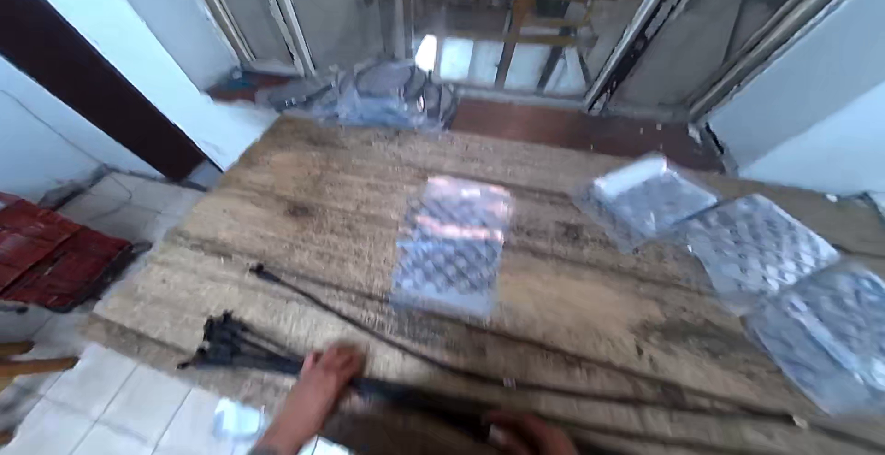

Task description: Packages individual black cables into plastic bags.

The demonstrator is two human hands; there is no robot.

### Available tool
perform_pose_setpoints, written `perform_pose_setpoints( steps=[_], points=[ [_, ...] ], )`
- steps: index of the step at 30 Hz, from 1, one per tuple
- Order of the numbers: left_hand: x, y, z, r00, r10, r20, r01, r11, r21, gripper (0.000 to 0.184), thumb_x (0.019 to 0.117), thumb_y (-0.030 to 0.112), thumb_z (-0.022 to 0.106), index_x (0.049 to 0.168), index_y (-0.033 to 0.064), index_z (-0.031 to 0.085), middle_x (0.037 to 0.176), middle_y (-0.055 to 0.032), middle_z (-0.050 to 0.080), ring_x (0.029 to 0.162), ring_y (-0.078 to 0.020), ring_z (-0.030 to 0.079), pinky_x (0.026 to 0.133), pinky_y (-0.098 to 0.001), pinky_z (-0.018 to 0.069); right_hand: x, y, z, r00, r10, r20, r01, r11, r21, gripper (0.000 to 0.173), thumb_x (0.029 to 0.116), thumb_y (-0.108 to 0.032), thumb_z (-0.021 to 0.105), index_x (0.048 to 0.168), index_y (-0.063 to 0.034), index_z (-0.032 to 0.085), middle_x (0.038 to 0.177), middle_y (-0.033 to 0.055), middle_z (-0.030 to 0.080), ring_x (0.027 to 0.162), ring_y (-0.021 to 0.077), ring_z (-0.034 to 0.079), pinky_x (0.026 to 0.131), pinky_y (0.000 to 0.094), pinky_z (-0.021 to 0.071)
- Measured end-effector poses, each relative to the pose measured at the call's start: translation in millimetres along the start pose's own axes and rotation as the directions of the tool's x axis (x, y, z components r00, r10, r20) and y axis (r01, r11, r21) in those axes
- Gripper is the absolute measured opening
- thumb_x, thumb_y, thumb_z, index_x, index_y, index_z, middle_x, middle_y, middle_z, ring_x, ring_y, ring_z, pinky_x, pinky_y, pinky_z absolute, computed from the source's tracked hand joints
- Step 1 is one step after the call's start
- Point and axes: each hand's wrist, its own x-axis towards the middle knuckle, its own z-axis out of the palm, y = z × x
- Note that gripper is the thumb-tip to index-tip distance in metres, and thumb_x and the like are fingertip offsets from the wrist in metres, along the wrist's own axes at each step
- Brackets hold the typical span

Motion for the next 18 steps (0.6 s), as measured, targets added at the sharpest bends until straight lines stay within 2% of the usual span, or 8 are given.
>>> perform_pose_setpoints(
  steps=[3, 5, 7, 9, 10, 11, 14, 18],
  points=[
    [0.8, -6.5, -6.2, 0.980, 0.109, -0.165, -0.114, 0.993, -0.017, 0.015, 0.0946, 0.019, 0.071, 0.094, 0.0062, 0.079, 0.100, -0.0125, 0.076, 0.104, -0.0341, 0.071, 0.103, -0.0581, 0.0484, -11.8, 21.2, 4.1, 0.996, 0.072, -0.050, -0.073, 0.997, -0.017, 0.029, 0.1025, -0.022, 0.060, 0.123, -0.0040, 0.069, 0.109, 0.0076, 0.075, 0.094, 0.0162, 0.074, 0.089, 0.0374, 0.0613],
    [4.2, -3.3, -16.3, 0.944, 0.124, -0.305, -0.153, 0.985, -0.073, 0.014, 0.0960, 0.011, 0.066, 0.092, 0.0042, 0.077, 0.095, -0.0116, 0.075, 0.098, -0.0311, 0.072, 0.098, -0.0543, 0.0533, -23.6, 36.6, 13.0, 0.989, 0.149, 0.019, -0.150, 0.984, 0.098, 0.032, 0.1030, -0.028, 0.060, 0.118, -0.0026, 0.070, 0.105, 0.0062, 0.075, 0.095, 0.0133, 0.072, 0.089, 0.0348, 0.0589],
    [6.6, 0.4, -27.3, 0.955, 0.104, -0.277, -0.143, 0.982, -0.123, 0.012, 0.0964, 0.010, 0.068, 0.102, 0.0020, 0.075, 0.098, -0.0129, 0.074, 0.097, -0.0305, 0.072, 0.093, -0.0530, 0.0565, -37.6, 49.1, 23.0, 0.979, 0.194, 0.069, -0.205, 0.950, 0.235, 0.030, 0.1036, -0.027, 0.059, 0.116, -0.0014, 0.070, 0.104, 0.0066, 0.075, 0.095, 0.0140, 0.072, 0.089, 0.0345, 0.0602],
    [6.6, -5.3, -19.1, 0.993, 0.090, -0.076, -0.102, 0.980, -0.170, 0.029, 0.0934, 0.018, 0.075, 0.118, 0.0028, 0.071, 0.109, -0.0146, 0.073, 0.106, -0.0331, 0.069, 0.099, -0.0566, 0.0523, -48.0, 54.3, 26.1, 0.976, 0.215, 0.042, -0.216, 0.910, 0.355, 0.029, 0.1056, -0.021, 0.055, 0.119, 0.0025, 0.067, 0.106, 0.0111, 0.076, 0.095, 0.0200, 0.075, 0.089, 0.0377, 0.0624],
    [6.3, -10.4, -7.4, 0.996, 0.085, 0.010, -0.082, 0.980, -0.179, 0.035, 0.0913, 0.020, 0.078, 0.122, 0.0037, 0.070, 0.114, -0.0155, 0.072, 0.111, -0.0347, 0.067, 0.103, -0.0579, 0.0493, -50.9, 55.4, 25.2, 0.973, 0.232, -0.001, -0.214, 0.901, 0.378, 0.028, 0.1059, -0.018, 0.054, 0.120, 0.0032, 0.066, 0.105, 0.0121, 0.076, 0.093, 0.0212, 0.075, 0.086, 0.0378, 0.0628],
    [5.7, -14.5, 3.5, 0.994, 0.103, 0.026, -0.097, 0.980, -0.174, 0.032, 0.0903, 0.019, 0.079, 0.118, 0.0043, 0.072, 0.114, -0.0159, 0.072, 0.112, -0.0354, 0.066, 0.103, -0.0577, 0.0492, -51.7, 57.0, 23.5, 0.968, 0.244, -0.054, -0.207, 0.904, 0.375, 0.027, 0.1054, -0.018, 0.055, 0.120, 0.0024, 0.065, 0.103, 0.0114, 0.077, 0.090, 0.0203, 0.075, 0.083, 0.0364, 0.0626],
    [4.7, -19.0, 17.0, 0.974, 0.206, -0.093, -0.217, 0.968, -0.125, 0.012, 0.0916, 0.013, 0.075, 0.101, 0.0065, 0.077, 0.104, -0.0121, 0.072, 0.105, -0.0321, 0.068, 0.096, -0.0549, 0.0529, -52.7, 60.7, 20.7, 0.957, 0.267, -0.115, -0.210, 0.908, 0.362, 0.026, 0.1057, -0.017, 0.055, 0.119, 0.0023, 0.066, 0.099, 0.0107, 0.077, 0.087, 0.0195, 0.075, 0.080, 0.0340, 0.0626],
    [-1.6, -7.0, 12.8, 0.946, 0.174, -0.275, -0.192, 0.980, -0.040, 0.014, 0.0948, -0.001, 0.065, 0.101, 0.0020, 0.076, 0.104, -0.0158, 0.074, 0.103, -0.0346, 0.071, 0.096, -0.0533, 0.0545, -54.4, 60.2, 26.3, 0.948, 0.315, -0.055, -0.259, 0.856, 0.447, 0.030, 0.1088, -0.019, 0.049, 0.112, 0.0041, 0.068, 0.101, 0.0139, 0.076, 0.090, 0.0237, 0.076, 0.084, 0.0375, 0.0634]
  ],
)
